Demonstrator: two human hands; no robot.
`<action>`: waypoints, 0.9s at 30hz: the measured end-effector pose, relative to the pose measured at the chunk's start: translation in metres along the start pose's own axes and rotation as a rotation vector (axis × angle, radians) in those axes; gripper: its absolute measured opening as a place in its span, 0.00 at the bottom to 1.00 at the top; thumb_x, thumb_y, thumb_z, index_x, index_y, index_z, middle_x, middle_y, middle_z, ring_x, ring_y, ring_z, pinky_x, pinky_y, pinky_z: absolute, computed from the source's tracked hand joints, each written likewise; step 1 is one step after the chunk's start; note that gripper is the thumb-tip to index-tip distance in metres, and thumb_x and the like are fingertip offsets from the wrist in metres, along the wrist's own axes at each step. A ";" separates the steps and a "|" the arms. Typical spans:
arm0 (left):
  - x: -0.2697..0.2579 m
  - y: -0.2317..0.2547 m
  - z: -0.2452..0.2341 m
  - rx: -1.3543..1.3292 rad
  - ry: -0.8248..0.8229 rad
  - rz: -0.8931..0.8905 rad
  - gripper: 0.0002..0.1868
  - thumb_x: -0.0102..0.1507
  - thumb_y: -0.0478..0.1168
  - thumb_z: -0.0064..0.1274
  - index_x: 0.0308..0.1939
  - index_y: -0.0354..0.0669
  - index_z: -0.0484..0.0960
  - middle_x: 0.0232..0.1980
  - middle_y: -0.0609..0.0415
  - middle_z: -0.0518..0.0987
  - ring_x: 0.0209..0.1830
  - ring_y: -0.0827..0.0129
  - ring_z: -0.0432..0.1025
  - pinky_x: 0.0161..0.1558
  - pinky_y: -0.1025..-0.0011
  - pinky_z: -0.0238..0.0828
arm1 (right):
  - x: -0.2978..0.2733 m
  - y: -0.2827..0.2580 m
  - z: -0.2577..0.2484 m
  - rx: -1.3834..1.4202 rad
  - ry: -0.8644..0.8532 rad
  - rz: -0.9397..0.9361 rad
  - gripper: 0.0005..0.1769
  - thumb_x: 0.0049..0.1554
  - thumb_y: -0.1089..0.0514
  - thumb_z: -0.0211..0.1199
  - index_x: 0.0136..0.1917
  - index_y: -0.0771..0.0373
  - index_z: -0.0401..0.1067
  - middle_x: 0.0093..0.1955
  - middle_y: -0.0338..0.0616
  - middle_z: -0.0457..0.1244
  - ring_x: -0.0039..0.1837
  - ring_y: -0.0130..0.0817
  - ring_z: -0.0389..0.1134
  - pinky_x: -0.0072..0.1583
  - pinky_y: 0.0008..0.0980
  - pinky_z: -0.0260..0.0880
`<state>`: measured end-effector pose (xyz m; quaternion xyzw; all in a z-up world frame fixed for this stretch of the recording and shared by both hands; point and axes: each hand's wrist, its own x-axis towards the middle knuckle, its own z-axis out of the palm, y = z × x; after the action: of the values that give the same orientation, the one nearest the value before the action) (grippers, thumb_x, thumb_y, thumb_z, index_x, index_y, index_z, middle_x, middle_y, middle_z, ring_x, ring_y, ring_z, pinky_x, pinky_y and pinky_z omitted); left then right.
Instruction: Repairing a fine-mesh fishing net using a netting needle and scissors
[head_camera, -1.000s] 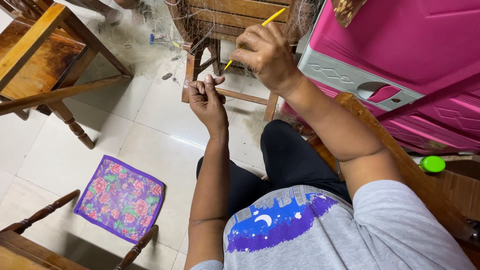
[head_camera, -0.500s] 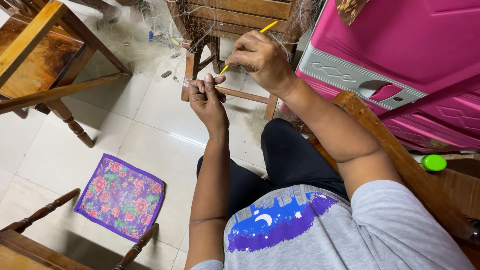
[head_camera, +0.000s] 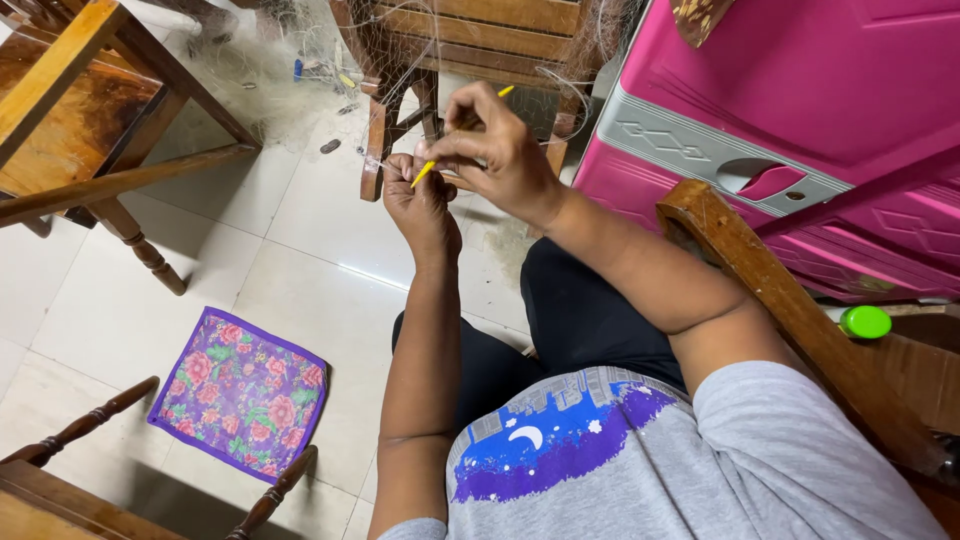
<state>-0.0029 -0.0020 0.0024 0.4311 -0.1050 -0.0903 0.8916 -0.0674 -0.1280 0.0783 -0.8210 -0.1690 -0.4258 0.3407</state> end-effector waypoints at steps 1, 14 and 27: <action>0.000 0.001 0.001 0.001 -0.001 0.001 0.24 0.77 0.46 0.63 0.38 0.61 0.60 0.35 0.68 0.63 0.32 0.85 0.54 0.29 0.79 0.49 | -0.004 -0.010 -0.003 0.000 0.001 -0.001 0.11 0.71 0.66 0.84 0.65 0.60 0.88 0.61 0.50 0.61 0.63 0.46 0.67 0.58 0.39 0.82; 0.006 -0.010 -0.017 0.074 -0.030 0.067 0.19 0.82 0.42 0.61 0.45 0.58 0.64 0.43 0.41 0.93 0.30 0.80 0.77 0.27 0.81 0.63 | -0.041 -0.060 -0.039 0.507 0.351 0.377 0.10 0.84 0.58 0.54 0.70 0.67 0.62 0.48 0.53 0.68 0.46 0.35 0.72 0.48 0.32 0.79; -0.001 0.003 0.000 0.077 -0.052 0.064 0.23 0.79 0.37 0.66 0.48 0.59 0.62 0.48 0.40 0.94 0.26 0.86 0.67 0.27 0.81 0.60 | -0.075 -0.038 -0.019 0.412 0.104 0.845 0.11 0.69 0.64 0.77 0.65 0.66 0.88 0.43 0.40 0.75 0.47 0.18 0.72 0.53 0.20 0.76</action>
<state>-0.0036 0.0000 0.0042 0.4591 -0.1452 -0.0687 0.8737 -0.1436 -0.1134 0.0403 -0.7108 0.1163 -0.2477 0.6480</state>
